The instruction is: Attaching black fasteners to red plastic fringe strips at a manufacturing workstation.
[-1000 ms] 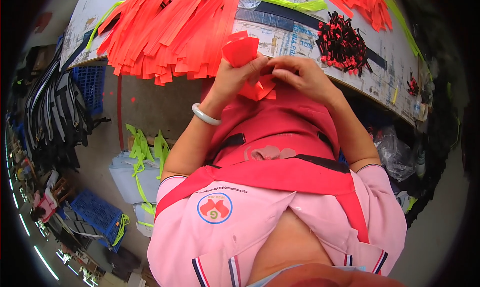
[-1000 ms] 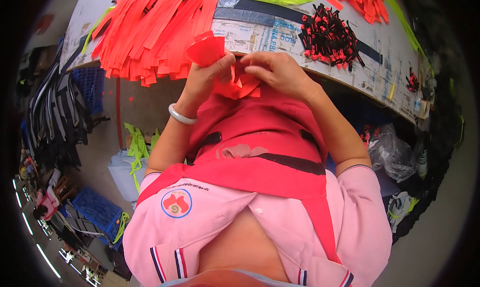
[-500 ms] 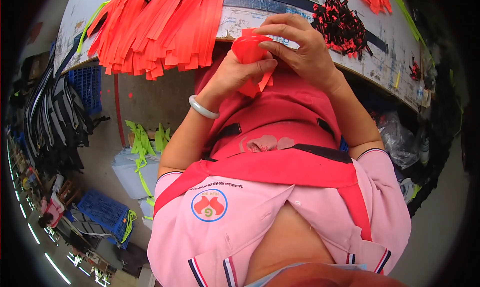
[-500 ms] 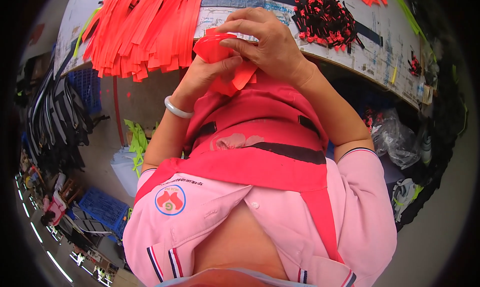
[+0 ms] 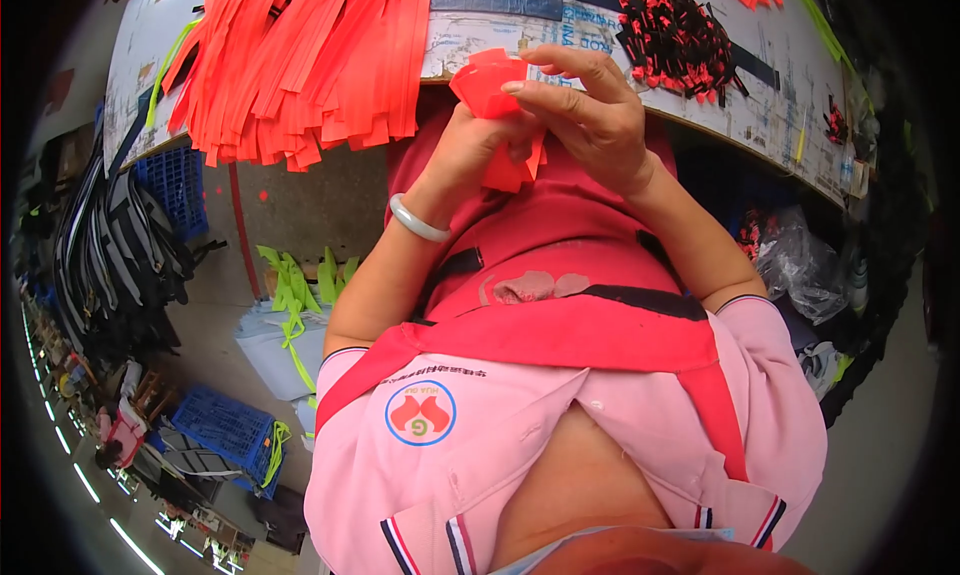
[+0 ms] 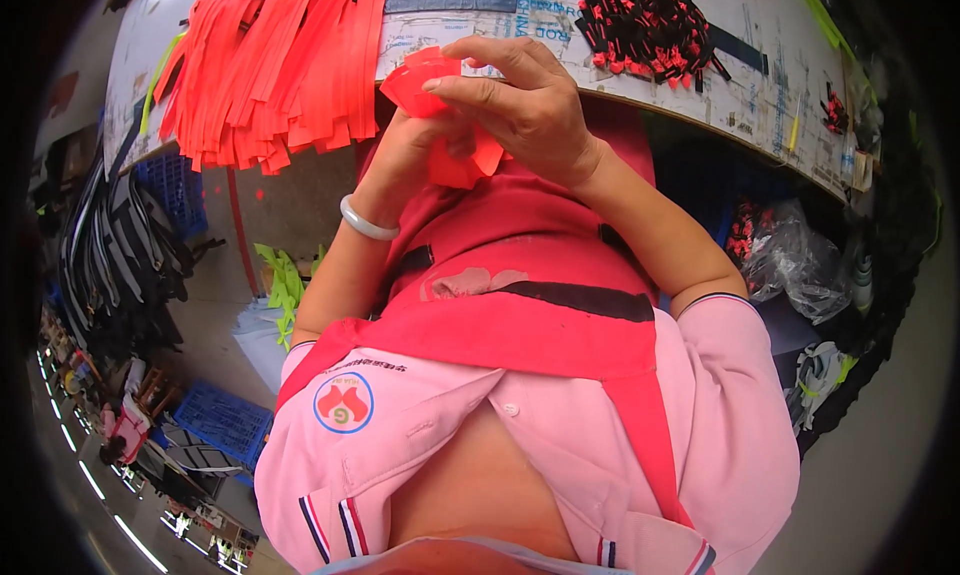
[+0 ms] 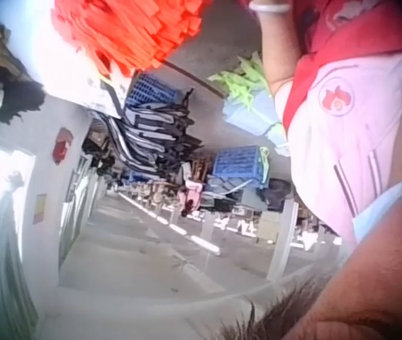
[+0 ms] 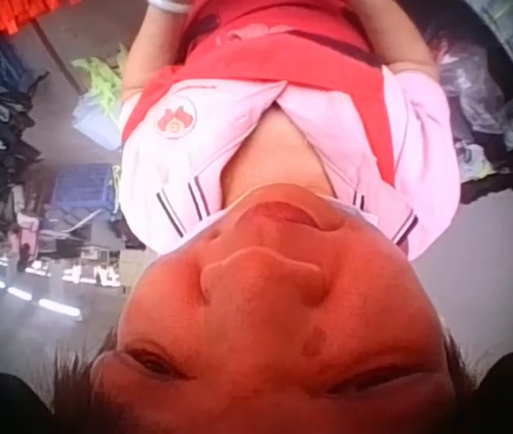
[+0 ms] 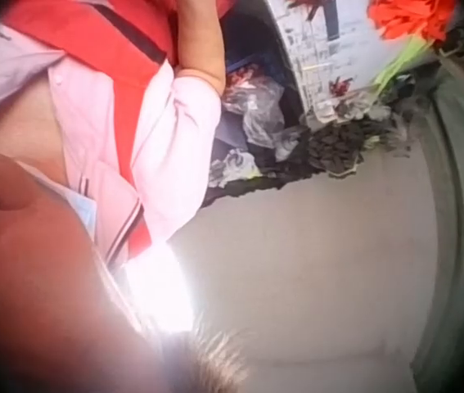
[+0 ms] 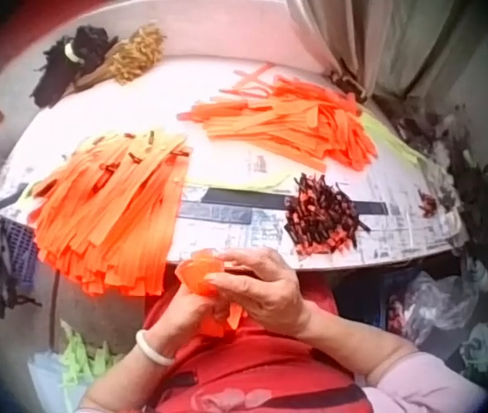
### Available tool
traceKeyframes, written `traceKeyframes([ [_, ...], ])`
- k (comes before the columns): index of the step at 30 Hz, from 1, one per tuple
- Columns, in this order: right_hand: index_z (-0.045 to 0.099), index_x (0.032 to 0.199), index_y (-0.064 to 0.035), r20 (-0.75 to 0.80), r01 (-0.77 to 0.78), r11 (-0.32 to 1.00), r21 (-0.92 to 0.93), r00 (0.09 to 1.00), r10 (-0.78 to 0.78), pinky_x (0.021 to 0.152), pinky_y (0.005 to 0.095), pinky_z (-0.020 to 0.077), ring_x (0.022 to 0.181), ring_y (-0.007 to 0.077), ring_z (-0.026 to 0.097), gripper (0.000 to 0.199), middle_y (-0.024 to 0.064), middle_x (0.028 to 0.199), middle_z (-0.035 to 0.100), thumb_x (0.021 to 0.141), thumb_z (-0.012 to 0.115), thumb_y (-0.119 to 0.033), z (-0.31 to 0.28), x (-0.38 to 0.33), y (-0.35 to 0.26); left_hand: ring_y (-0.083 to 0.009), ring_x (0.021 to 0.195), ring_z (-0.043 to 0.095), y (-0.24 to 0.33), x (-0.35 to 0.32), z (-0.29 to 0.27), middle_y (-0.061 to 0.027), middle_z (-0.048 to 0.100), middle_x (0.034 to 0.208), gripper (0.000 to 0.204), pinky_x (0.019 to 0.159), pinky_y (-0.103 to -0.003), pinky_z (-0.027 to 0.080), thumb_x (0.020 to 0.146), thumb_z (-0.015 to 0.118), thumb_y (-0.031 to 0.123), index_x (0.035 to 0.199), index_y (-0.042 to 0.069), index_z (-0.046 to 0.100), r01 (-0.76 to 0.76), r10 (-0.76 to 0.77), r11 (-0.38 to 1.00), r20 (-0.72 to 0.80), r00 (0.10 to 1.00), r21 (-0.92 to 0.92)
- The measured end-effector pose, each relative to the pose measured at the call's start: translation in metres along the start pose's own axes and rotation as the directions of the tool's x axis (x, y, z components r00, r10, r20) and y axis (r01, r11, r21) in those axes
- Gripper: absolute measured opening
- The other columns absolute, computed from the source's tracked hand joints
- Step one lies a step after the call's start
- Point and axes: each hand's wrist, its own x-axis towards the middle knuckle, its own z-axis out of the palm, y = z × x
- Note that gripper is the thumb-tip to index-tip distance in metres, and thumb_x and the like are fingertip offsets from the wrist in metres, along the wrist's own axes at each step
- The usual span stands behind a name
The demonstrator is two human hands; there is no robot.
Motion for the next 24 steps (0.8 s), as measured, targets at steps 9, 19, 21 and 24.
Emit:
traceKeyframes([
  [9,0.074,0.111,-0.0129,-0.01,-0.237,0.962,0.136,0.971,0.241,0.083,0.0345,0.051,0.093,0.0252,0.062,0.035,0.0063,0.106,0.066,0.077,0.074,-0.003,0.007,-0.01,0.002,-0.0116,0.059,0.058,-0.01,0.0,0.003,-0.0014,0.06,0.071,0.011,0.054,-0.027,0.045,0.092,0.071,0.01,0.094,0.006,0.061,0.007,-0.007,1.0,-0.004,1.0,0.022],
  [19,0.072,0.111,-0.0102,0.08,-0.208,0.975,0.083,0.976,0.202,0.081,0.0363,0.0526,0.095,0.0276,0.063,0.03,0.0079,0.106,0.065,0.082,0.073,-0.004,0.005,-0.013,0.003,-0.0116,0.059,0.058,-0.011,0.003,0.001,-0.0013,0.061,0.069,0.011,0.053,-0.026,0.045,0.09,0.073,0.009,0.091,0.006,0.062,0.027,-0.026,0.999,-0.022,0.999,0.019],
  [21,0.072,0.11,-0.0094,0.018,-0.263,0.954,0.143,0.965,0.263,0.082,0.0366,0.0525,0.095,0.0281,0.063,0.027,0.0082,0.105,0.066,0.083,0.072,-0.004,0.009,-0.008,0.002,-0.0118,0.058,0.058,-0.009,0.002,0.0,-0.0014,0.06,0.069,0.011,0.053,-0.026,0.045,0.089,0.073,0.009,0.09,0.006,0.062,-0.004,0.006,0.998,-0.038,0.999,0.064],
  [24,0.071,0.109,-0.0072,0.067,-0.209,0.973,0.095,0.977,0.203,0.083,0.0373,0.0524,0.094,0.0295,0.065,0.025,0.0102,0.103,0.066,0.085,0.072,-0.004,0.003,-0.003,-0.001,-0.014,0.055,0.059,-0.009,0.0,0.004,-0.0025,0.06,0.065,0.011,0.051,-0.027,0.046,0.09,0.072,0.011,0.087,0.005,0.062,-0.01,0.013,0.995,-0.028,1.0,0.097],
])
